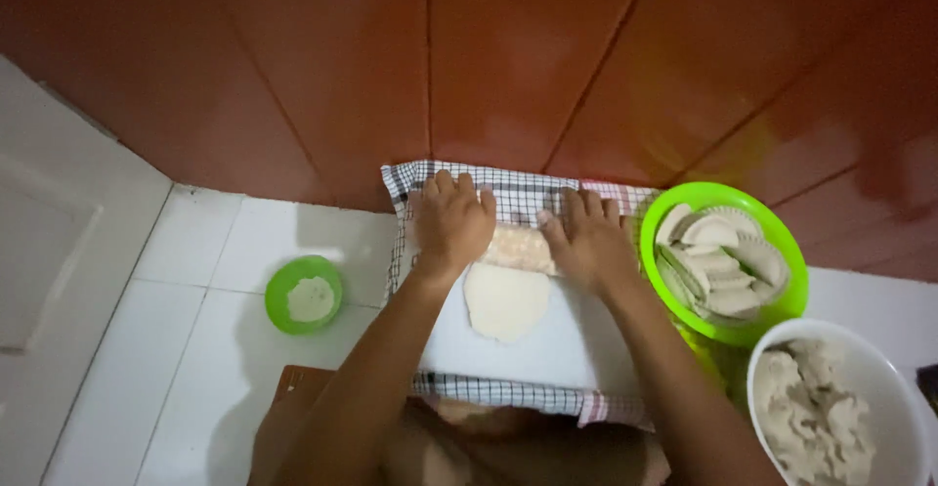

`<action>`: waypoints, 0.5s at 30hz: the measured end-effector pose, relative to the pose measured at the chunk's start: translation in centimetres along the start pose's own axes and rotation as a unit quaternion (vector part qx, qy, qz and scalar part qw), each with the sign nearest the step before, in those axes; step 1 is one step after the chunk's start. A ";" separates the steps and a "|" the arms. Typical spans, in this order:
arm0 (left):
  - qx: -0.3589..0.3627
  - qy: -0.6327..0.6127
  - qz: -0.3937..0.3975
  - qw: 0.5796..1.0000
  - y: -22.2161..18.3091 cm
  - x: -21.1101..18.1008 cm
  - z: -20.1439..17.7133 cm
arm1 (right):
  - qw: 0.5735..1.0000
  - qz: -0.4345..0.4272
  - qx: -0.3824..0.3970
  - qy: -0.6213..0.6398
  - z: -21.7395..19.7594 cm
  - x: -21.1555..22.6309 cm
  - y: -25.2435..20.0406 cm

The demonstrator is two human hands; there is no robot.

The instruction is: Rolling out dough and using a plastic mold to form dumplings

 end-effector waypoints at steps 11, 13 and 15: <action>-0.118 -0.072 -0.009 0.990 5.9 -0.2 -1.1 | 0.993 0.014 -0.118 -0.002 -1.6 -1.7 7.3; -0.161 -0.086 0.007 0.983 6.2 -1.0 -2.6 | 0.988 -0.002 -0.154 0.016 -2.0 -1.6 7.9; -0.249 -0.125 0.112 0.954 5.6 -3.2 -5.7 | 0.975 0.022 -0.220 -0.023 -2.6 -1.9 8.1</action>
Point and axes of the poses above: each hand's wrist, its own y-axis towards the middle knuckle, its own z-axis out of the palm, x = y × z, the point moved 9 cm from there along y, towards the middle knuckle, and after that the axes turned 9 degrees about -y, right-handed, at the moved point
